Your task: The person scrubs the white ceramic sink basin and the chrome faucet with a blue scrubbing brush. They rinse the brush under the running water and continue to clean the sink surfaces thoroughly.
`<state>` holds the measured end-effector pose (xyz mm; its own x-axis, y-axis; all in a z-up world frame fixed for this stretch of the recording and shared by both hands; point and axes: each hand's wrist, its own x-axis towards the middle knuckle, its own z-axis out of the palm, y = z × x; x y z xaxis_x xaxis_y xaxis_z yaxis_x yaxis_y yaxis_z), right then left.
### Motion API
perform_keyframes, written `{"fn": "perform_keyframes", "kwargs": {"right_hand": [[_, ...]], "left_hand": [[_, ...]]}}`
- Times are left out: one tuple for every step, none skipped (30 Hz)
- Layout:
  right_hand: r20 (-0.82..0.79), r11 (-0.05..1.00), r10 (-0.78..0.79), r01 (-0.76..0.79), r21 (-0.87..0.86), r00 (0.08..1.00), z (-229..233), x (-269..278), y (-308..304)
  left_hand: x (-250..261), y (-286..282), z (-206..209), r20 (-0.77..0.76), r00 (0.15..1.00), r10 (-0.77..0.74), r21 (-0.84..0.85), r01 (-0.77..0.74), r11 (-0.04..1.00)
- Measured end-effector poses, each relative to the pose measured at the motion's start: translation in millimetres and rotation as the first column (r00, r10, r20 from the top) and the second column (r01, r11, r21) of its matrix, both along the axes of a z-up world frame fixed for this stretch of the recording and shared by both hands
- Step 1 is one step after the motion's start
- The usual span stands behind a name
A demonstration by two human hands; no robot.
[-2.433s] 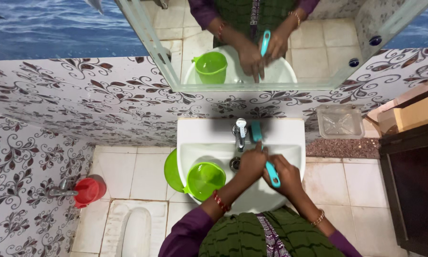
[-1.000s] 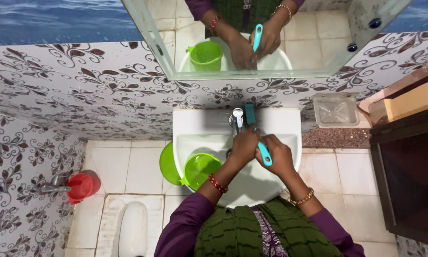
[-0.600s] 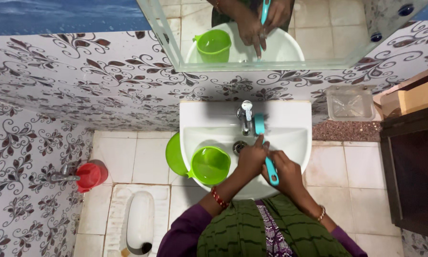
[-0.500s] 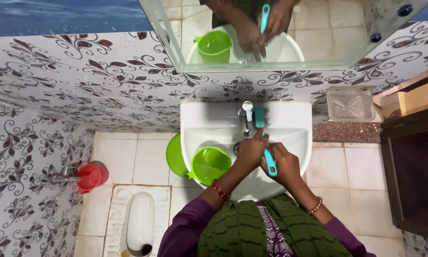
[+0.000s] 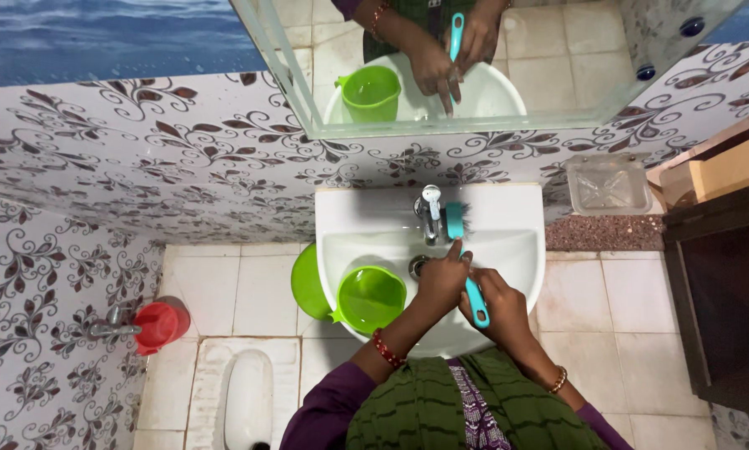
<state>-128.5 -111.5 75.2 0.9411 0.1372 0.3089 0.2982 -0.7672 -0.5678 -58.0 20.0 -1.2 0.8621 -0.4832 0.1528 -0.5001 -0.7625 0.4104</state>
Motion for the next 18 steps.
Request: {"fn": "perform_keyframes", "kwargs": {"right_hand": [[0.025,1.0,0.0,0.0,0.009,1.0,0.1,2.8,0.0],[0.049,1.0,-0.001,0.0,0.017,0.999,0.1,6.1,0.0],[0.073,1.0,-0.002,0.001,0.026,0.997,-0.3,10.3,0.2],[0.064,1.0,-0.018,0.017,0.025,0.998,-1.2,16.1,1.1],[0.055,0.999,-0.034,0.033,0.024,0.998,-2.7,25.9,3.1],[0.046,0.998,-0.052,0.051,0.022,0.998,-3.9,34.0,5.0],[0.039,0.997,-0.061,0.059,0.048,0.997,-5.0,40.2,7.8],[0.031,0.995,-0.073,0.07,0.071,0.997,-5.7,45.3,10.1],[0.023,0.992,-0.084,0.082,0.094,0.996,-5.7,46.8,11.9],[0.027,0.992,-0.09,0.087,0.096,0.996,-4.9,45.6,12.9],[0.032,0.991,-0.095,0.092,0.098,0.995,-3.8,40.0,13.8],[0.039,0.99,-0.101,0.097,0.104,0.994,-3.0,35.7,15.1],[0.018,0.989,-0.104,0.102,0.108,0.994,-2.4,31.6,15.9],[-0.014,0.989,-0.104,0.105,0.107,0.994,-2.4,21.8,15.6],[-0.045,0.988,-0.104,0.108,0.107,0.994,-2.5,11.8,15.5],[-0.022,0.989,-0.091,0.093,0.116,0.996,-2.0,1.6,16.5],[0.002,0.989,-0.079,0.078,0.125,0.997,-1.1,-9.4,17.3],[0.025,0.989,-0.068,0.064,0.137,0.997,-1.5,-16.3,19.8]], "left_hand": [[0.9,-0.1,-0.1,0.003,1.0,-0.007,-0.007,0.007,1.0],[5.7,-0.6,-0.3,-0.018,1.0,-0.001,0.004,0.001,1.0],[14.2,-1.6,-0.6,-0.04,0.999,0.005,0.015,-0.004,1.0],[20.8,-2.3,-1.1,-0.066,0.998,0.01,0.025,-0.008,1.0],[29.0,-0.7,-1.9,-0.025,1.0,0.001,-0.014,-0.001,1.0],[38.9,2.2,-2.3,0.016,1.0,-0.009,-0.055,0.01,0.998],[45.3,5.3,-2.7,0.058,0.998,-0.017,-0.095,0.022,0.995],[48.0,7.8,-3.2,0.053,0.999,-0.009,-0.109,0.015,0.994],[49.9,11.2,-3.4,0.048,0.999,-0.001,-0.122,0.007,0.993],[54.4,11.4,-2.3,0.049,0.999,0.007,-0.135,0.0,0.991],[52.6,9.6,-1.3,0.038,0.999,-0.004,-0.111,0.008,0.994],[46.9,10.2,-0.6,0.031,0.999,-0.014,-0.084,0.017,0.996],[41.6,11.0,0.5,0.025,0.999,-0.024,-0.057,0.026,0.998],[31.6,10.0,1.0,-0.011,0.999,-0.036,0.004,0.036,0.999],[20.7,9.1,2.4,-0.047,0.998,-0.046,0.066,0.049,0.997],[12.6,9.5,5.5,-0.08,0.996,-0.049,0.129,0.059,0.99],[4.3,9.9,8.9,-0.071,0.996,-0.06,0.109,0.067,0.992],[-4.4,12.7,11.3,-0.064,0.995,-0.071,0.092,0.077,0.993]]}}
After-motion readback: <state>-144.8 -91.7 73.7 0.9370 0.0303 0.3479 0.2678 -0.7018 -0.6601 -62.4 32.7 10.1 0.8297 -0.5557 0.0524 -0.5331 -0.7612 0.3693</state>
